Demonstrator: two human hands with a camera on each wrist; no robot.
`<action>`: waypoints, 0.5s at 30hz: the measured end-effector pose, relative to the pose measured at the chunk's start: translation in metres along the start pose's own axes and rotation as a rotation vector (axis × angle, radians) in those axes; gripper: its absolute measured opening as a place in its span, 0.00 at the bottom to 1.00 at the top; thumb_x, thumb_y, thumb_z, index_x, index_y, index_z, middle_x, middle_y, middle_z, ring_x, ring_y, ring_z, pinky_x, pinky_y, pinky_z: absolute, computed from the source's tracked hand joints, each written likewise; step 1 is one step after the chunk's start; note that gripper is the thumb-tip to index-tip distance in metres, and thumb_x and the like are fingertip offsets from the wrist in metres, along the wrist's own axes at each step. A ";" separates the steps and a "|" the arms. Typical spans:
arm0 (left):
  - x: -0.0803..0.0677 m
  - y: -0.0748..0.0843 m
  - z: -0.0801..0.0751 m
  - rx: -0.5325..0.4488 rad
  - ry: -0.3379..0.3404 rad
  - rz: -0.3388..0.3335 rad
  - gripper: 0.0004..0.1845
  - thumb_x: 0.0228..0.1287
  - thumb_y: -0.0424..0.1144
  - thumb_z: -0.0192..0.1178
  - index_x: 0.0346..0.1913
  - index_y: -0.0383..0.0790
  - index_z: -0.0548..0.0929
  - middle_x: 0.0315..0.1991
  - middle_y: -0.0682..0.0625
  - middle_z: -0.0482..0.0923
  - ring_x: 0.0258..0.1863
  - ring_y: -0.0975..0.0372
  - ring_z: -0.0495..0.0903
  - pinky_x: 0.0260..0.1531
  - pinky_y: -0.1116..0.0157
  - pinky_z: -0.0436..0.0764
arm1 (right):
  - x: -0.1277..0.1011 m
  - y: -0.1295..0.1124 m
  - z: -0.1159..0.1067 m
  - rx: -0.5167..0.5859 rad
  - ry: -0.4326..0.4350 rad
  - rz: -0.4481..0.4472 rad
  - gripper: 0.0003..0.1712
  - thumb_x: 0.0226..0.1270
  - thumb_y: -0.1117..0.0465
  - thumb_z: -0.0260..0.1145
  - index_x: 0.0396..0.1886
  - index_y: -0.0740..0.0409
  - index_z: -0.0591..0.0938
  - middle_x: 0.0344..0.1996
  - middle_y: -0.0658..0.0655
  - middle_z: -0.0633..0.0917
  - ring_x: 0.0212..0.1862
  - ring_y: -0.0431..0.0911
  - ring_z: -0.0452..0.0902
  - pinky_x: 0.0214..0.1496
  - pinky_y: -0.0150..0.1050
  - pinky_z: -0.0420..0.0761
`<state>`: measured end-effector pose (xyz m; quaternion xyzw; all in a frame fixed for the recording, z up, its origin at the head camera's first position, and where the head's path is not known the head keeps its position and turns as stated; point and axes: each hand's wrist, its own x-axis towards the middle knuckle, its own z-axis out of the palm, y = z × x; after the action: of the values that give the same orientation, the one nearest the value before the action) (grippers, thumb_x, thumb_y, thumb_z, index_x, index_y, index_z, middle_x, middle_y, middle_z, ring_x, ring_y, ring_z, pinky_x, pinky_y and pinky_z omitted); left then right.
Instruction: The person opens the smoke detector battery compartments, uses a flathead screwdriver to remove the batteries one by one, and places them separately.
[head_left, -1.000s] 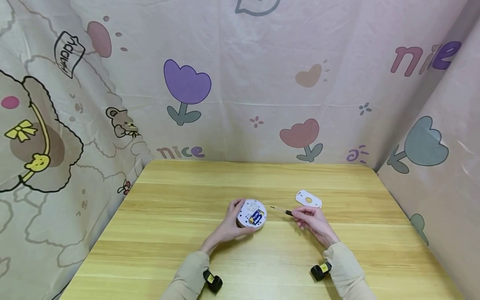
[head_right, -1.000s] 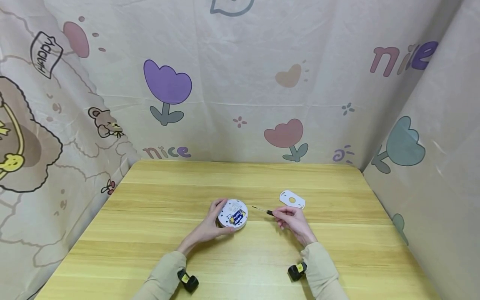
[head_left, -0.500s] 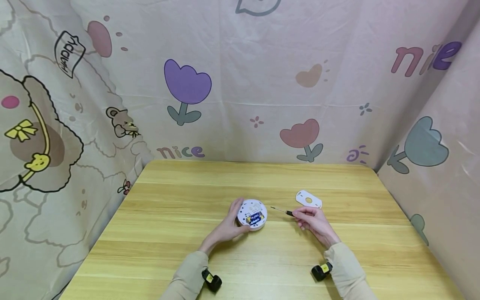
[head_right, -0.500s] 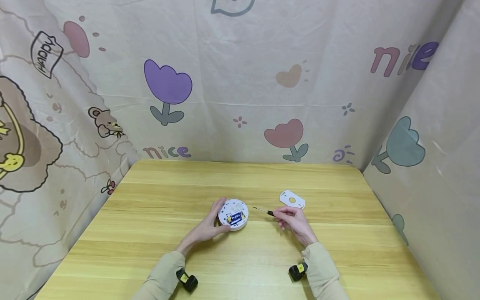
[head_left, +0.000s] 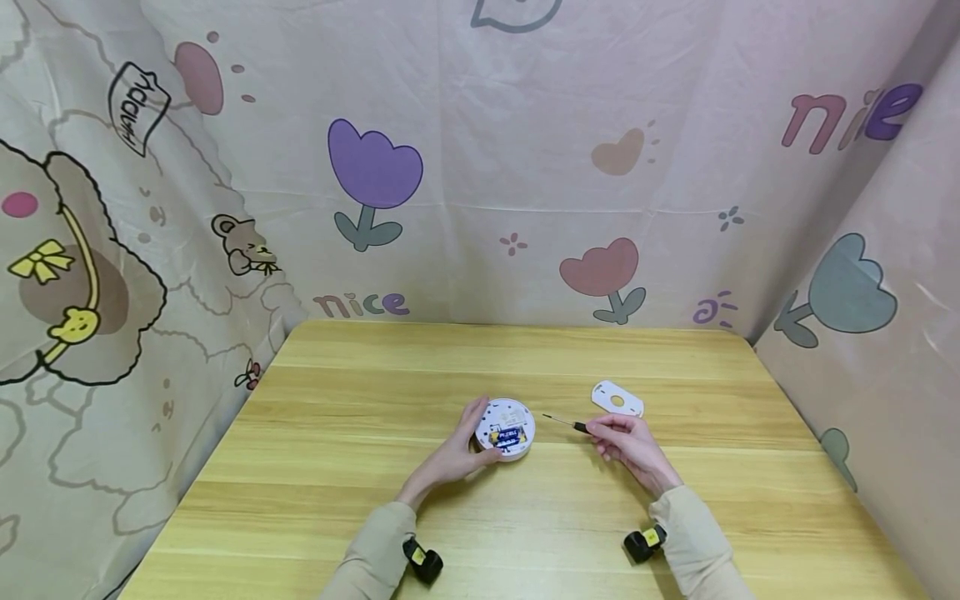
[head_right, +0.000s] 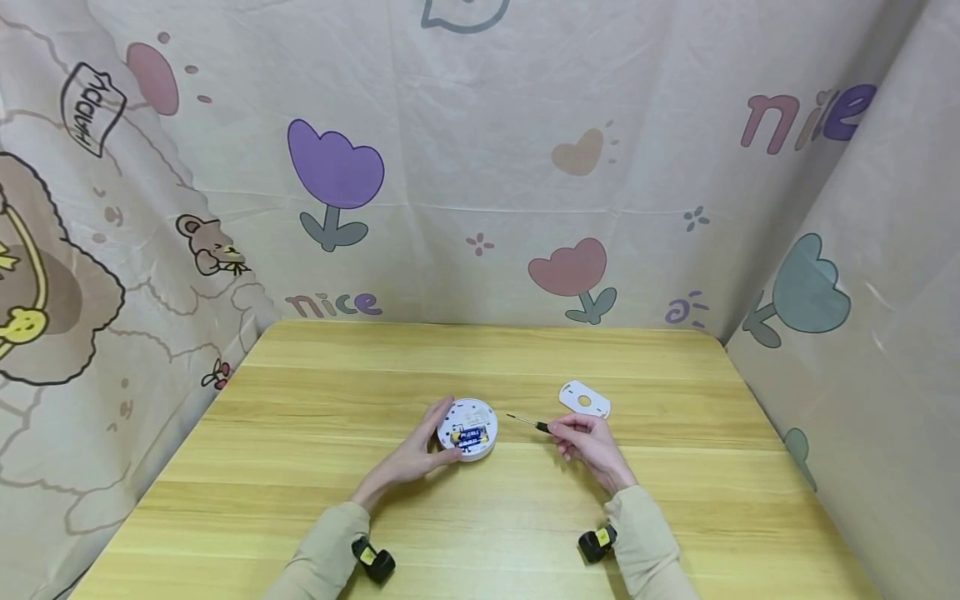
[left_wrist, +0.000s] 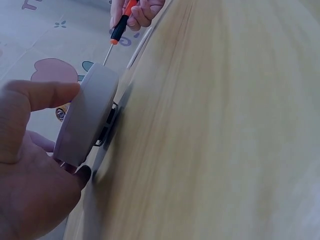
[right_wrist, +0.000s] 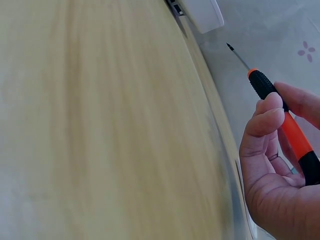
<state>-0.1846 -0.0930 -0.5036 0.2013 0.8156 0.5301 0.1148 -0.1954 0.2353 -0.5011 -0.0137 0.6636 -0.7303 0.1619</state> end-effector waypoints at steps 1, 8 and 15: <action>0.000 0.000 0.000 -0.002 -0.002 -0.003 0.52 0.64 0.39 0.65 0.81 0.34 0.42 0.82 0.35 0.35 0.80 0.36 0.39 0.76 0.33 0.42 | 0.000 0.000 0.000 0.002 0.001 0.000 0.08 0.70 0.67 0.66 0.35 0.50 0.87 0.27 0.46 0.87 0.27 0.35 0.79 0.30 0.25 0.82; 0.001 0.000 0.000 0.007 -0.004 -0.013 0.52 0.63 0.39 0.64 0.81 0.35 0.42 0.82 0.33 0.35 0.80 0.36 0.39 0.76 0.32 0.42 | -0.001 -0.001 0.000 0.005 -0.011 -0.013 0.08 0.68 0.67 0.66 0.36 0.50 0.87 0.28 0.47 0.88 0.27 0.35 0.79 0.30 0.25 0.82; 0.003 0.002 0.000 0.017 0.003 -0.032 0.51 0.62 0.38 0.62 0.81 0.34 0.44 0.82 0.34 0.35 0.80 0.36 0.40 0.75 0.31 0.43 | -0.002 -0.003 -0.001 -0.014 -0.008 -0.022 0.08 0.67 0.68 0.68 0.35 0.49 0.88 0.28 0.48 0.88 0.26 0.35 0.79 0.28 0.25 0.81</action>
<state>-0.1865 -0.0906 -0.5018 0.1884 0.8234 0.5216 0.1206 -0.1946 0.2366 -0.4981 -0.0249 0.6678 -0.7273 0.1564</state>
